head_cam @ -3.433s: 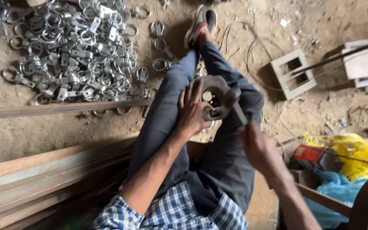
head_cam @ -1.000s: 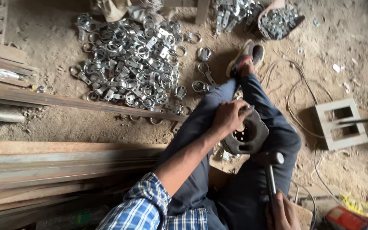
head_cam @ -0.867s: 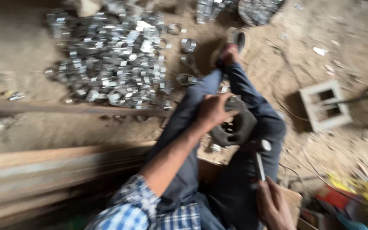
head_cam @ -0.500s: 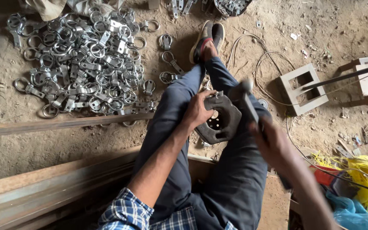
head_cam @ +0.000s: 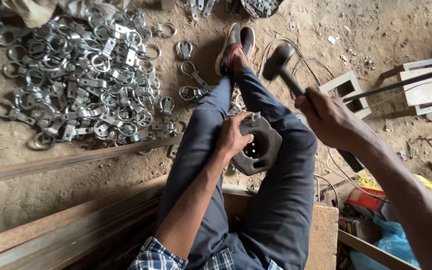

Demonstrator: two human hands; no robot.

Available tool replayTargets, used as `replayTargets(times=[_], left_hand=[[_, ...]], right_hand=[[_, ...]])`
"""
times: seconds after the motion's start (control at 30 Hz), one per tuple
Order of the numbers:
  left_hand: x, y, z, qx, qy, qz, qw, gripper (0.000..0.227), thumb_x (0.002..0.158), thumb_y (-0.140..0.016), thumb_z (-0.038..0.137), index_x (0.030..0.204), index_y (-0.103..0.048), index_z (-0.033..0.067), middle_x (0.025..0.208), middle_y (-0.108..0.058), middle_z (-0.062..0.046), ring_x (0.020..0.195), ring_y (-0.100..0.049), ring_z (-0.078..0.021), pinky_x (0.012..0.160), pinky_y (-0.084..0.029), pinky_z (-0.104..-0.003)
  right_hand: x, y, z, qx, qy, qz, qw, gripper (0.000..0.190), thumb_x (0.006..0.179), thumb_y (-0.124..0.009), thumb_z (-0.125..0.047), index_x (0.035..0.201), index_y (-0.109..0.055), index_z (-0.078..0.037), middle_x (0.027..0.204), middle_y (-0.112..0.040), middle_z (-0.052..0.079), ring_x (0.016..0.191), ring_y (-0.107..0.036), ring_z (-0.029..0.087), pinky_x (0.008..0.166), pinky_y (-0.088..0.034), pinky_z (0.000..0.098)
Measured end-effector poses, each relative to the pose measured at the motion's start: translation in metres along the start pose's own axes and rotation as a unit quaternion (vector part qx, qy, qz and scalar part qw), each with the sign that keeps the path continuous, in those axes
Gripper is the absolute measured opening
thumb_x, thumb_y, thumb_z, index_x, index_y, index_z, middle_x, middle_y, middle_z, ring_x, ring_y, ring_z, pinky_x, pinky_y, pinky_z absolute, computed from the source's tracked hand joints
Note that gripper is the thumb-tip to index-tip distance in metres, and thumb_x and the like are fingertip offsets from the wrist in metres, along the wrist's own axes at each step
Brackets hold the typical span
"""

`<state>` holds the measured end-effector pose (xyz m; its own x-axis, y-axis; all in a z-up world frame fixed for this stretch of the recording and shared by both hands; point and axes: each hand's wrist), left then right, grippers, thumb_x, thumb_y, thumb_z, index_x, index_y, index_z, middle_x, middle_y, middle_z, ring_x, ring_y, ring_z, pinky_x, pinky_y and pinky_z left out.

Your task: The person sits on the ground and uses a hammer to strike a metal part placed on a small anvil. The person repeatedly hits the metal part to shape it while surrounded by piles of similar metal hardware.

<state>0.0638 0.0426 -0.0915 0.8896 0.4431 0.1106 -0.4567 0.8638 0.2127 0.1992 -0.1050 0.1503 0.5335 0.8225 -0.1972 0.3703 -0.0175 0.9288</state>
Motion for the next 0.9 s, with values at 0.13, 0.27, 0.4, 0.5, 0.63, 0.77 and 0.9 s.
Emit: replayTargets(times=[0.13, 0.27, 0.4, 0.5, 0.63, 0.77, 0.9], left_hand=[[0.0, -0.001, 0.008, -0.006, 0.051, -0.025, 0.998, 0.067, 0.069, -0.083, 0.002, 0.133, -0.064, 0.0045, 0.132, -0.068, -0.015, 0.121, -0.067, -0.0294, 0.109, -0.051, -0.038], [0.007, 0.003, 0.024, 0.007, 0.019, -0.021, 1.0, 0.063, 0.069, -0.085, 0.0, 0.129, -0.067, 0.0007, 0.13, -0.07, -0.018, 0.122, -0.065, -0.0312, 0.107, -0.051, -0.037], [0.0, 0.006, 0.012, -0.02, 0.034, -0.019, 0.999, 0.066, 0.067, -0.084, -0.001, 0.13, -0.065, 0.0037, 0.132, -0.069, -0.016, 0.121, -0.068, -0.028, 0.108, -0.052, -0.034], [0.001, 0.003, 0.006, -0.03, 0.028, -0.025, 0.999, 0.066, 0.07, -0.083, -0.001, 0.132, -0.064, 0.0049, 0.134, -0.069, -0.016, 0.122, -0.069, -0.027, 0.11, -0.053, -0.033], [0.001, 0.002, 0.013, -0.023, 0.052, -0.041, 0.998, 0.056, 0.072, -0.079, 0.0, 0.126, -0.07, 0.0065, 0.126, -0.075, -0.013, 0.118, -0.071, -0.0258, 0.106, -0.055, -0.031], [-0.002, 0.01, 0.012, -0.035, 0.033, -0.023, 0.999, 0.058, 0.07, -0.081, -0.001, 0.126, -0.07, 0.0015, 0.127, -0.073, -0.016, 0.119, -0.071, -0.028, 0.104, -0.056, -0.033], [0.0, 0.005, 0.008, -0.014, 0.068, -0.032, 0.997, 0.062, 0.067, -0.085, 0.001, 0.127, -0.068, 0.0014, 0.126, -0.071, -0.018, 0.116, -0.071, -0.0289, 0.103, -0.056, -0.034]], right_hand=[[-0.004, -0.043, 0.009, -0.021, 0.014, -0.061, 0.998, 0.032, 0.112, -0.044, -0.031, 0.1, -0.063, -0.008, 0.062, -0.056, 0.008, 0.044, -0.047, 0.019, 0.043, -0.043, 0.0387], [0.021, -0.017, 0.004, 0.037, -0.164, -0.19, 0.967, 0.022, 0.103, -0.046, -0.027, 0.104, -0.064, -0.014, 0.069, -0.064, 0.003, 0.046, -0.054, 0.018, 0.041, -0.05, 0.0387], [0.022, 0.02, -0.009, 0.058, -0.146, -0.025, 0.987, 0.038, 0.114, -0.045, -0.029, 0.105, -0.064, 0.002, 0.072, -0.065, 0.022, 0.059, -0.067, 0.031, 0.053, -0.052, 0.0432], [0.03, 0.0, -0.007, -0.06, -0.177, -0.06, 0.981, 0.035, 0.113, -0.04, -0.024, 0.108, -0.063, 0.002, 0.083, -0.069, 0.024, 0.067, -0.069, 0.034, 0.055, -0.055, 0.0452], [0.018, -0.025, -0.003, -0.033, -0.106, -0.188, 0.976, 0.042, 0.11, -0.04, -0.037, 0.102, -0.067, -0.006, 0.082, -0.069, 0.018, 0.066, -0.071, 0.03, 0.059, -0.052, 0.0419], [0.034, 0.044, -0.002, 0.001, -0.133, -0.143, 0.981, 0.048, 0.112, -0.034, -0.037, 0.096, -0.065, -0.005, 0.077, -0.069, 0.017, 0.059, -0.066, 0.029, 0.051, -0.053, 0.0408], [0.028, 0.04, 0.002, -0.009, -0.029, 0.085, 0.996, 0.037, 0.117, -0.041, -0.03, 0.105, -0.062, -0.001, 0.067, -0.058, 0.02, 0.051, -0.055, 0.027, 0.05, -0.043, 0.0418]])
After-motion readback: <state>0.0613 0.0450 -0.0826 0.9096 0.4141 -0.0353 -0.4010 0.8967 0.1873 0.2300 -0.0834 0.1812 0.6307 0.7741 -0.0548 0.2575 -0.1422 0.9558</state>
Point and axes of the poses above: each hand's wrist, its own x-axis towards the middle knuckle, its own y-axis out of the back of the hand, z = x × y
